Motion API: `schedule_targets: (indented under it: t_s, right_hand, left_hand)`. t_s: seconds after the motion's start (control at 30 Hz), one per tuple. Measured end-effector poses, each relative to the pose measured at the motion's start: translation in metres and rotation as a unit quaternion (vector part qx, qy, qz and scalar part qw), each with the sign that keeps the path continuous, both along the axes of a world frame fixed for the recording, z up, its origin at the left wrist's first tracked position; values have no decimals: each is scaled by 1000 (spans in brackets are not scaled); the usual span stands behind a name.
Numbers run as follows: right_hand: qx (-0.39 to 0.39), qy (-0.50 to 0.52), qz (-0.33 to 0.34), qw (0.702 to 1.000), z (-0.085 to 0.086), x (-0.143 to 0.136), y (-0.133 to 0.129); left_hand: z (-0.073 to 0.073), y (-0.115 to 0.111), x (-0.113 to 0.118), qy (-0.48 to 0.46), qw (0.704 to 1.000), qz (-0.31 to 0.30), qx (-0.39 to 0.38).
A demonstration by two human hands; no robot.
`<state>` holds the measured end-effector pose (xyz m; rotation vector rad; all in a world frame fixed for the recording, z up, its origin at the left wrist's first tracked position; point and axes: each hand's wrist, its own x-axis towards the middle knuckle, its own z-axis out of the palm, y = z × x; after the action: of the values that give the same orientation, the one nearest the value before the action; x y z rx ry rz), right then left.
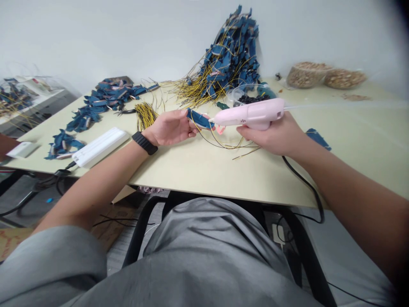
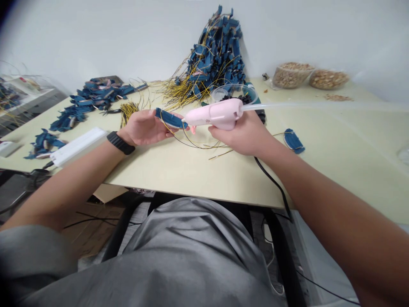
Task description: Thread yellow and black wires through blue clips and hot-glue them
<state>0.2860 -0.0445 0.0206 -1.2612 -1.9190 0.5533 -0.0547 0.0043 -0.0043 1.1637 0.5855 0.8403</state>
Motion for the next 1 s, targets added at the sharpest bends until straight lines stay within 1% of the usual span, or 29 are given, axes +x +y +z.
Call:
schedule_targets:
  t_s: [0.1,0.23,0.43,0.57,0.63,0.7,0.83,1.0]
  right_hand:
    - [5,-9,5,1000,2,-1,-1]
    - [-8,-25,-5,1000,5,-3,-2]
    - [-9,-25,-2,1000,5,-2,-2]
    - [-20,-33,-27,999,5,-3,-3]
    - [-31,-33,-34,998,6,-2,-3]
    - [-34,-28,-27,999,6,0,-3]
    - [-19,-28,-21,999,3,2,0]
    - [-4,-40,-24,999,5,-2,-1]
  left_hand:
    - [0,0,0,9,1000,18,6]
    - [-1,1,-2,16,999,33,4]
    - [-2,3,-4,11,999,32,1]
    - [-3,3,-3,6,999,35,-5]
    - [-2,3,-4,5,1000,25,-7]
    - [-2,3,-4,10,1000,17,-4]
    - [-2,4,-4,23,1000,18,1]
    - [-1,3,-5,6,1000,12,10]
